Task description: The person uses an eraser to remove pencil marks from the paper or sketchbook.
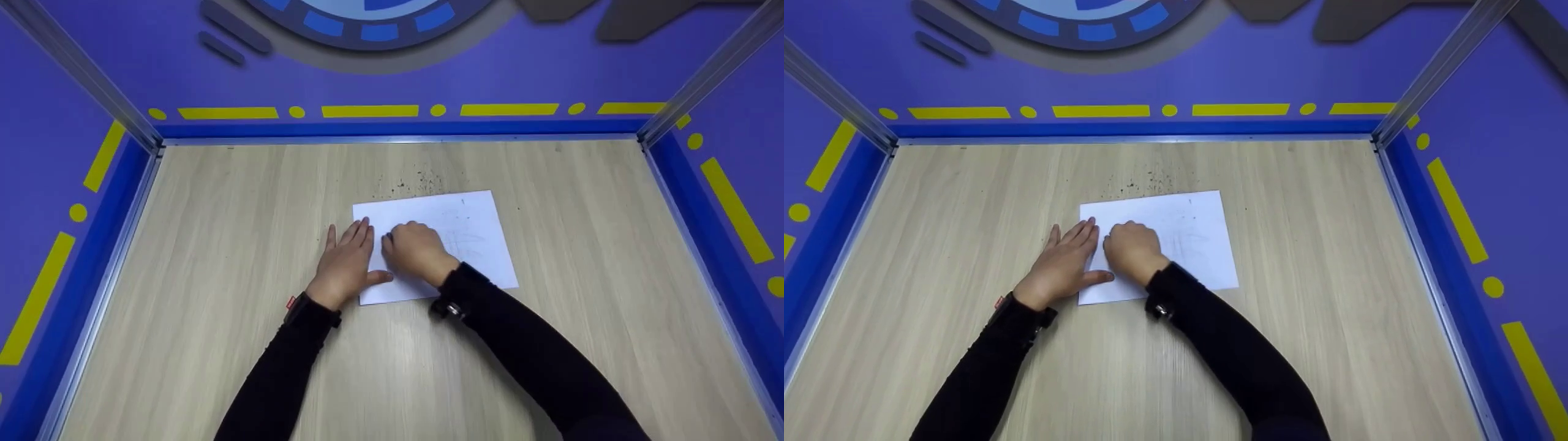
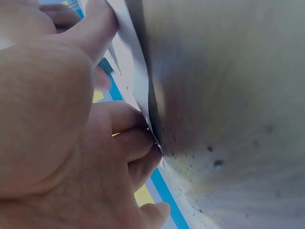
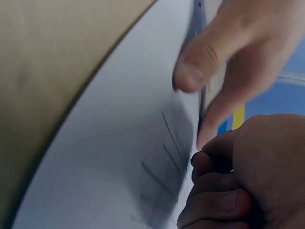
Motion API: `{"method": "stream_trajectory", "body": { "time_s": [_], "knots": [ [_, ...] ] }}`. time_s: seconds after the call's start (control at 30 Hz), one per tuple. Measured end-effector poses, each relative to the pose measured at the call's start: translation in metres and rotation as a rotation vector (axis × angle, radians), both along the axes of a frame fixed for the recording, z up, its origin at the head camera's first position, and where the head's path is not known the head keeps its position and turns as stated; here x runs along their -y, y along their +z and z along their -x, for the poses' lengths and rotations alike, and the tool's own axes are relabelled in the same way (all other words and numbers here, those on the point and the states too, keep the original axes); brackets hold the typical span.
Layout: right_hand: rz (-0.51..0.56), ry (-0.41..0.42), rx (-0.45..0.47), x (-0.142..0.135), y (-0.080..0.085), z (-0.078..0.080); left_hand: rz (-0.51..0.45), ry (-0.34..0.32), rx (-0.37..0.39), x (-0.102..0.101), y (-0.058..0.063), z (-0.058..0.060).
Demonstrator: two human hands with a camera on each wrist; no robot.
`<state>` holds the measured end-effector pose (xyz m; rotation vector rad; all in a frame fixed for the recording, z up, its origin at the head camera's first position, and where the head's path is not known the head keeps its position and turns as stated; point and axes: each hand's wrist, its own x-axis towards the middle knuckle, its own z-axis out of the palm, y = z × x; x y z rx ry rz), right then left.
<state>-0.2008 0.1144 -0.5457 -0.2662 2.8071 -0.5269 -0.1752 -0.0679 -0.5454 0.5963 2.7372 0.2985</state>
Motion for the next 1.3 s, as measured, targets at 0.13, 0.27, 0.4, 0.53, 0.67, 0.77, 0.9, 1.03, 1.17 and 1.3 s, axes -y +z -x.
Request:
{"method": "stream_trajectory", "body": {
  "time_s": [0.13,0.27,0.4,0.53,0.67,0.77,0.9,1.03,1.17,1.3],
  "knots": [
    [0.007,-0.005,-0.012,-0.004,-0.006,0.005,-0.011,-0.001,-0.003,0.0,0.002,0.0],
    [0.025,-0.069,-0.003,-0.036,-0.005,0.008,0.002,0.0,-0.007,-0.001,0.003,0.0],
    [0.058,-0.128,0.001,-0.078,-0.005,0.007,0.019,0.002,0.0,0.0,0.001,0.001],
    [0.073,-0.18,0.014,-0.115,-0.003,0.006,0.019,0.005,0.004,0.001,0.001,0.001],
    [0.069,-0.213,0.047,-0.129,-0.001,0.008,0.017,0.012,0.009,0.003,0.002,0.0],
    [0.082,-0.231,0.065,-0.121,0.001,0.009,0.008,0.015,0.016,0.005,0.002,-0.002],
    [0.109,-0.208,0.049,-0.088,0.0,0.006,0.001,0.01,0.02,0.006,0.003,-0.003],
    [0.095,-0.113,0.047,-0.041,0.001,0.001,0.002,0.002,-0.004,0.005,0.003,-0.002],
    [0.059,-0.013,0.044,-0.003,0.001,-0.001,-0.003,0.005,-0.014,0.004,0.003,-0.002],
    [0.015,0.018,0.021,0.005,-0.001,-0.002,-0.013,0.006,-0.013,0.001,0.003,-0.001]
  ]
}}
